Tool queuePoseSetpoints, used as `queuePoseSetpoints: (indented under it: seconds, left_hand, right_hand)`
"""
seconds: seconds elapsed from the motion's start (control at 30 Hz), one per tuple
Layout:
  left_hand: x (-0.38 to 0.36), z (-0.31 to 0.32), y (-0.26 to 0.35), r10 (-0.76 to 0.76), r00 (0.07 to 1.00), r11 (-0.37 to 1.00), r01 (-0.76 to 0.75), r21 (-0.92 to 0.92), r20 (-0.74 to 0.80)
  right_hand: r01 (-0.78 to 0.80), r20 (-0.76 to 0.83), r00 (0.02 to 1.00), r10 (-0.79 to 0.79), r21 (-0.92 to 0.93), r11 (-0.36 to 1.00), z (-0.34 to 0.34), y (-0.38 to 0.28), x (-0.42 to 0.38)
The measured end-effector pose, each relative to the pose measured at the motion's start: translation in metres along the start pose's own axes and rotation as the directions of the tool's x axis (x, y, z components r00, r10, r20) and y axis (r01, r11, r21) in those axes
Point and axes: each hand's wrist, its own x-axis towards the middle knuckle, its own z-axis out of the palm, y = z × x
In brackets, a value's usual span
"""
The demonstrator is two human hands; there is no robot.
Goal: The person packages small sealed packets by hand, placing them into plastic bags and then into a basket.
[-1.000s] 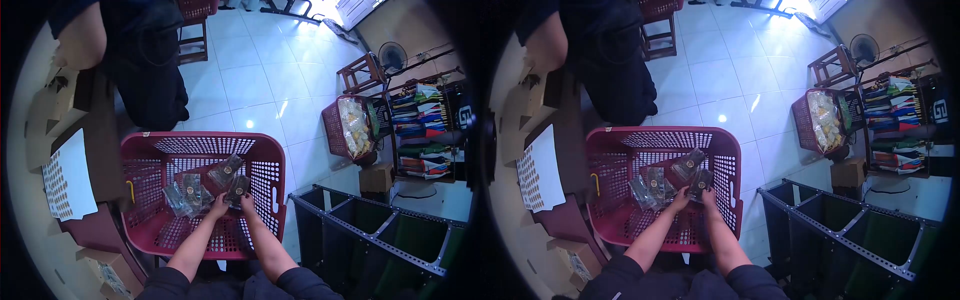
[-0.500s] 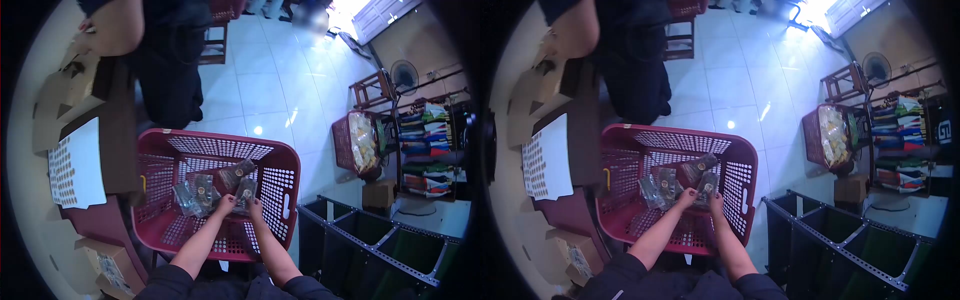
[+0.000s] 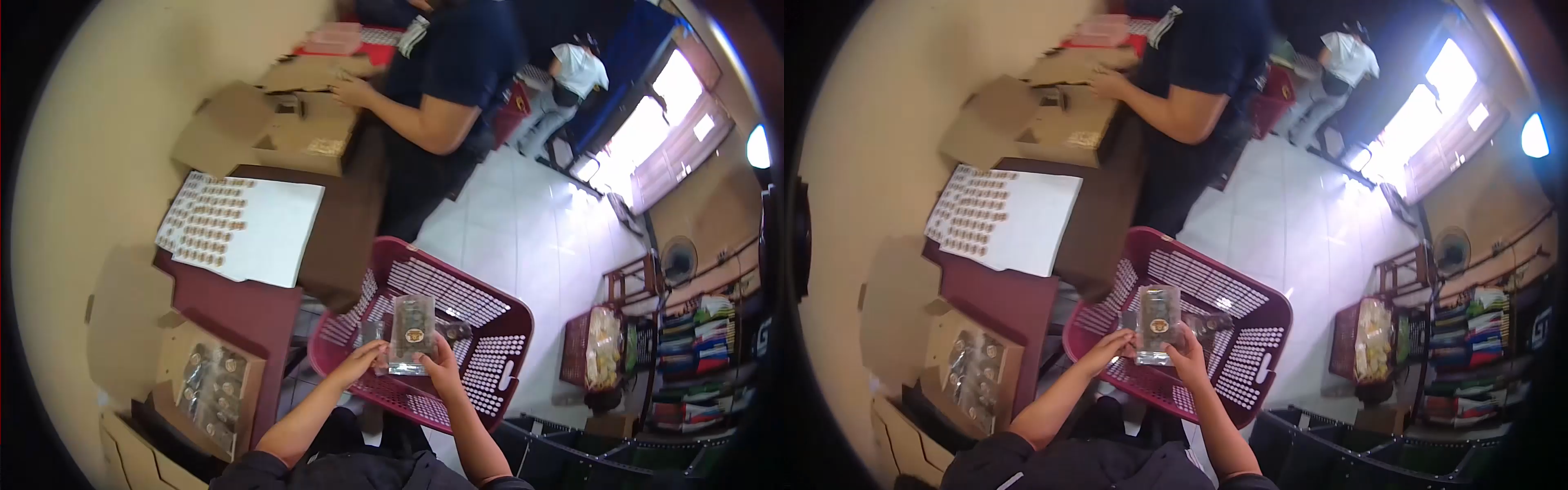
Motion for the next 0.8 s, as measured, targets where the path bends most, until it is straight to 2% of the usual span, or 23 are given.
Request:
queuePoseSetpoints:
  seconds: [0.07, 0.1, 0.13, 0.2, 0.23, 0.27, 0.33, 0.37, 0.4, 0.47, 0.5, 0.53, 0.6, 0.63, 0.67, 0.7, 0.73, 0.77, 0.8]
  left_hand:
    - [-0.043, -0.039, 0.012, 0.161, 0.985, 0.968, -0.146, -0.204, 0.060]
    - [-0.065, -0.057, 0.016, 0.226, 0.974, 0.949, -0.214, -0.232, 0.030]
    - [-0.092, -0.067, 0.032, 0.255, 0.967, 0.942, -0.250, -0.225, -0.006]
    - [-0.152, -0.083, 0.059, 0.400, 0.842, 0.767, -0.524, -0.370, -0.363]
    - [-0.181, -0.098, 0.059, 0.402, 0.772, 0.690, -0.609, -0.391, -0.492]
    - [-0.212, -0.112, 0.062, 0.416, 0.743, 0.672, -0.639, -0.374, -0.524]
    - [-0.272, -0.141, 0.066, 0.684, 0.657, 0.687, -0.726, -0.024, -0.317]
    - [-0.293, -0.163, 0.052, 0.679, 0.686, 0.708, -0.706, -0.012, -0.261]
    - [-0.316, -0.163, 0.049, 0.687, 0.660, 0.693, -0.721, 0.001, -0.302]
    - [-0.355, -0.153, 0.047, 0.628, 0.729, 0.777, -0.564, 0.281, -0.272]
    - [-0.365, -0.152, 0.036, 0.621, 0.721, 0.775, -0.506, 0.379, -0.307]
    - [-0.373, -0.144, 0.027, 0.626, 0.699, 0.775, -0.504, 0.381, -0.346]
    - [-0.383, -0.130, 0.015, 0.623, 0.677, 0.762, -0.412, 0.499, -0.392]
    - [-0.387, -0.128, 0.006, 0.621, 0.662, 0.768, -0.406, 0.496, -0.420]
    - [-0.389, -0.127, -0.006, 0.565, 0.648, 0.824, -0.413, 0.388, -0.511]
    - [-0.392, -0.126, -0.015, 0.497, 0.634, 0.864, -0.424, 0.272, -0.592]
    - [-0.394, -0.127, -0.020, 0.490, 0.619, 0.867, -0.423, 0.265, -0.614]
    - [-0.398, -0.128, -0.025, 0.532, 0.548, 0.826, -0.505, 0.252, -0.646]
    - [-0.402, -0.126, -0.027, 0.564, 0.472, 0.777, -0.582, 0.241, -0.677]
  right_hand:
    - [0.140, 0.229, 0.968, -0.103, -0.149, 0.979, 0.055, -0.027, -0.009]
    - [0.234, 0.359, 0.922, -0.146, -0.214, 0.948, 0.084, -0.041, -0.013]
    - [0.249, 0.401, 0.903, -0.152, -0.202, 0.947, 0.110, -0.054, -0.019]
    - [0.519, 0.647, 0.751, -0.133, -0.454, 0.725, 0.164, -0.081, -0.040]
    - [0.559, 0.681, 0.722, -0.121, -0.472, 0.682, 0.194, -0.097, -0.056]
    - [0.578, 0.713, 0.691, -0.116, -0.449, 0.681, 0.218, -0.103, -0.068]
    - [0.467, 0.736, 0.664, 0.131, -0.545, 0.697, 0.261, -0.104, -0.087]
    - [0.550, 0.811, 0.582, 0.066, -0.453, 0.702, 0.280, -0.099, -0.094]
    - [0.563, 0.836, 0.543, 0.083, -0.436, 0.702, 0.298, -0.093, -0.098]
    - [0.659, 0.917, 0.385, 0.103, -0.351, 0.666, 0.330, -0.077, -0.105]
    - [0.597, 0.909, 0.375, 0.184, -0.388, 0.702, 0.345, -0.069, -0.110]
    - [0.603, 0.921, 0.334, 0.200, -0.372, 0.706, 0.359, -0.064, -0.117]
    - [0.592, 0.932, 0.258, 0.256, -0.361, 0.721, 0.386, -0.057, -0.132]
    - [0.665, 0.954, 0.228, 0.197, -0.300, 0.684, 0.397, -0.054, -0.141]
    - [0.661, 0.956, 0.203, 0.212, -0.294, 0.690, 0.404, -0.047, -0.147]
    - [0.674, 0.969, 0.219, 0.115, -0.236, 0.701, 0.411, -0.039, -0.151]
    - [0.686, 0.972, 0.234, 0.015, -0.176, 0.706, 0.419, -0.032, -0.154]
    - [0.694, 0.966, 0.258, 0.007, -0.191, 0.694, 0.426, -0.027, -0.156]
    - [0.688, 0.971, 0.239, 0.023, -0.186, 0.701, 0.432, -0.020, -0.159]
